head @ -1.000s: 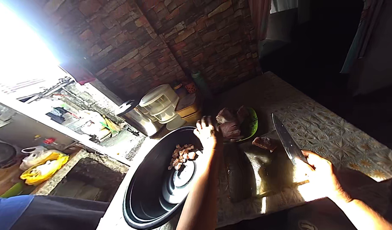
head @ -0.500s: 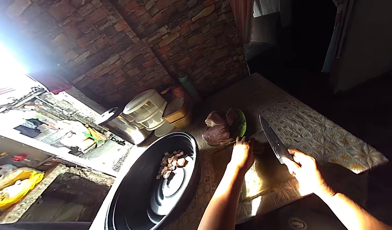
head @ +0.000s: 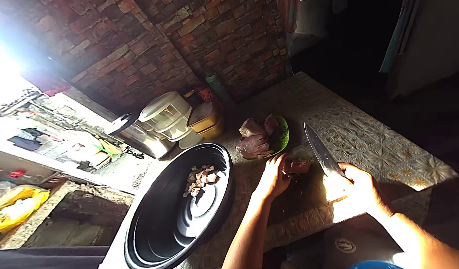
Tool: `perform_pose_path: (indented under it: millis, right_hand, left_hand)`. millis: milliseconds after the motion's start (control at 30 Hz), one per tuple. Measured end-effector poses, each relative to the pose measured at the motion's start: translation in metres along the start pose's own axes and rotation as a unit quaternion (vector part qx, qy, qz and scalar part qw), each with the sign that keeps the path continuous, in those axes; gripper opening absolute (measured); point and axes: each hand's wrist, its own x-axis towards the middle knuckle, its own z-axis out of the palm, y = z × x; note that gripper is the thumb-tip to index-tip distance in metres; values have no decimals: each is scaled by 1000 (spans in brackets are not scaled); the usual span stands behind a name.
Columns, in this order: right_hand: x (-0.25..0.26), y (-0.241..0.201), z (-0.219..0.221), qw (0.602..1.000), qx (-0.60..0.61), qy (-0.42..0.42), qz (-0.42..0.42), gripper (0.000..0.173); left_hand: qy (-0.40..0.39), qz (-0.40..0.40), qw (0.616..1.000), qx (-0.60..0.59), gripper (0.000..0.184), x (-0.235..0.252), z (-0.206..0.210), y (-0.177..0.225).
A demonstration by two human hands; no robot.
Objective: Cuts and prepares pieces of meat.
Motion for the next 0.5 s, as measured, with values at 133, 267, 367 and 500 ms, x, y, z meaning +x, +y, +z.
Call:
perform_pose_path:
  millis: [133, 267, 367, 500]
  right_hand:
    - [2, -3, 1, 1000, 25, 6, 15, 26]
    - [5, -3, 0, 998, 52, -4, 45, 26]
    - [4, -2, 1, 997, 65, -6, 36, 25]
    - [2, 1, 1, 998, 60, -2, 16, 24]
  left_hand:
    - [-110, -68, 989, 66, 60, 22, -8, 19]
    - [-107, -104, 985, 88, 45, 14, -8, 30]
    - [-89, -137, 986, -15, 38, -3, -17, 32]
    - [-78, -227, 931, -274, 27, -32, -31, 27]
